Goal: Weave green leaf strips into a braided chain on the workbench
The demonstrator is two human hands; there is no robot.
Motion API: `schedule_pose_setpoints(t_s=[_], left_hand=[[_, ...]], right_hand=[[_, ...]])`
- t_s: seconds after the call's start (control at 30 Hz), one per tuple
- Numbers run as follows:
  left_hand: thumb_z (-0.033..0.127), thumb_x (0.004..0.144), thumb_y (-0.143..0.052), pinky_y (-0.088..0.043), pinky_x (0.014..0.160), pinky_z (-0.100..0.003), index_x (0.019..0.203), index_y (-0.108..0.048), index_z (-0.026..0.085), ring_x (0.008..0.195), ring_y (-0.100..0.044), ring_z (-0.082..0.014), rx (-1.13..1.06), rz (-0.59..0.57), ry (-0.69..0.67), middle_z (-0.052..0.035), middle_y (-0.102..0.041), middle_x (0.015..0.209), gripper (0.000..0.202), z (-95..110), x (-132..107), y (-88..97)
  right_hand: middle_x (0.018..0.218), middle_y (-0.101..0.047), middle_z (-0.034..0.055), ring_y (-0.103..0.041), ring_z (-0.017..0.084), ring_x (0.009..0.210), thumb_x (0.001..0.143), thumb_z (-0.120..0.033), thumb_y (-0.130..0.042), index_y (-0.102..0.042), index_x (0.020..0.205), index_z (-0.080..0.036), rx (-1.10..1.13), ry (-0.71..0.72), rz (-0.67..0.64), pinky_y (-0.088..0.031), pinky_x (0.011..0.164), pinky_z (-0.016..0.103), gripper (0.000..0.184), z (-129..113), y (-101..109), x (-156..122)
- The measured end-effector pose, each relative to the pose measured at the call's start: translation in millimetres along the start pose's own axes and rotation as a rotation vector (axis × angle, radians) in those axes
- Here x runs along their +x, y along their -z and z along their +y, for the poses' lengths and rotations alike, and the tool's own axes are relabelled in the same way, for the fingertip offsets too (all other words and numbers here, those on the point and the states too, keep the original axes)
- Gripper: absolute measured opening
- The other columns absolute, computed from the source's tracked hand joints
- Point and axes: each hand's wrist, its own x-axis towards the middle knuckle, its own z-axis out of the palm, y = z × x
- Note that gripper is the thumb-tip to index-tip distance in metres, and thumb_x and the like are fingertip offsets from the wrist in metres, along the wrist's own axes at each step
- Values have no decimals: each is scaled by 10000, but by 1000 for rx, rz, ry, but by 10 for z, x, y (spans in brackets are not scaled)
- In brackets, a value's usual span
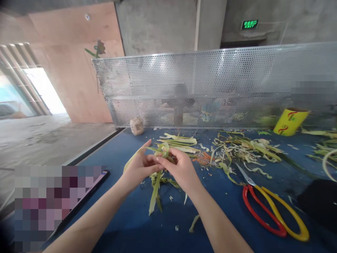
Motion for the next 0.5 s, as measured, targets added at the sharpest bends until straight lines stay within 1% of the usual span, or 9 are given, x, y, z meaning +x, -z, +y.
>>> schedule_pose_setpoints(t_s=[0.07, 0.13, 0.23, 0.3, 0.37, 0.5], left_hand=[[113, 540, -753, -477, 689, -287, 1378, -22, 139, 590, -621, -123, 21, 27, 24, 65, -643, 578, 1112, 7, -24, -40], [104, 543, -748, -481, 682, -281, 1376, -15, 122, 588, -624, -124, 31, 60, 45, 59, -643, 575, 1110, 33, -48, -72], [102, 547, -747, -487, 653, -249, 1370, -52, 103, 586, -624, -114, 57, 76, 54, 47, -641, 580, 1077, 66, -76, -96], [108, 544, -750, -485, 619, -223, 1365, -82, 115, 573, -618, -105, 79, 62, 46, 53, -631, 573, 1058, 70, -86, -100], [118, 543, -753, -484, 596, -213, 1358, -112, 136, 560, -613, -101, 95, 37, 42, 61, -619, 564, 1037, 59, -88, -102], [140, 557, -750, -488, 583, -212, 1337, -167, 159, 546, -606, -97, 133, 14, 31, 65, -613, 564, 974, 24, -73, -102]], right_hand=[[559, -450, -48, -368, 67, 430, 728, -362, -611, -548, 734, -183, 21, 5, -11, -291, 404, 212, 190, 3, -6, 4], [533, -432, -57, -366, 64, 411, 737, -353, -604, -528, 715, -185, 60, 0, -7, -288, 397, 209, 185, 3, -19, 11], [535, -433, -62, -361, 56, 403, 728, -360, -616, -521, 724, -187, 178, -46, -36, -283, 389, 198, 197, 0, -21, 22], [531, -437, -63, -372, 56, 413, 709, -370, -635, -539, 738, -183, 242, -86, -54, -301, 401, 196, 212, -5, -11, 24], [507, -424, -69, -367, 52, 413, 688, -379, -654, -553, 735, -175, 284, -120, -44, -313, 410, 194, 233, -11, -1, 23], [459, -367, -89, -315, 37, 392, 678, -376, -668, -554, 710, -161, 343, -134, -9, -284, 401, 185, 245, -7, -4, 32]])
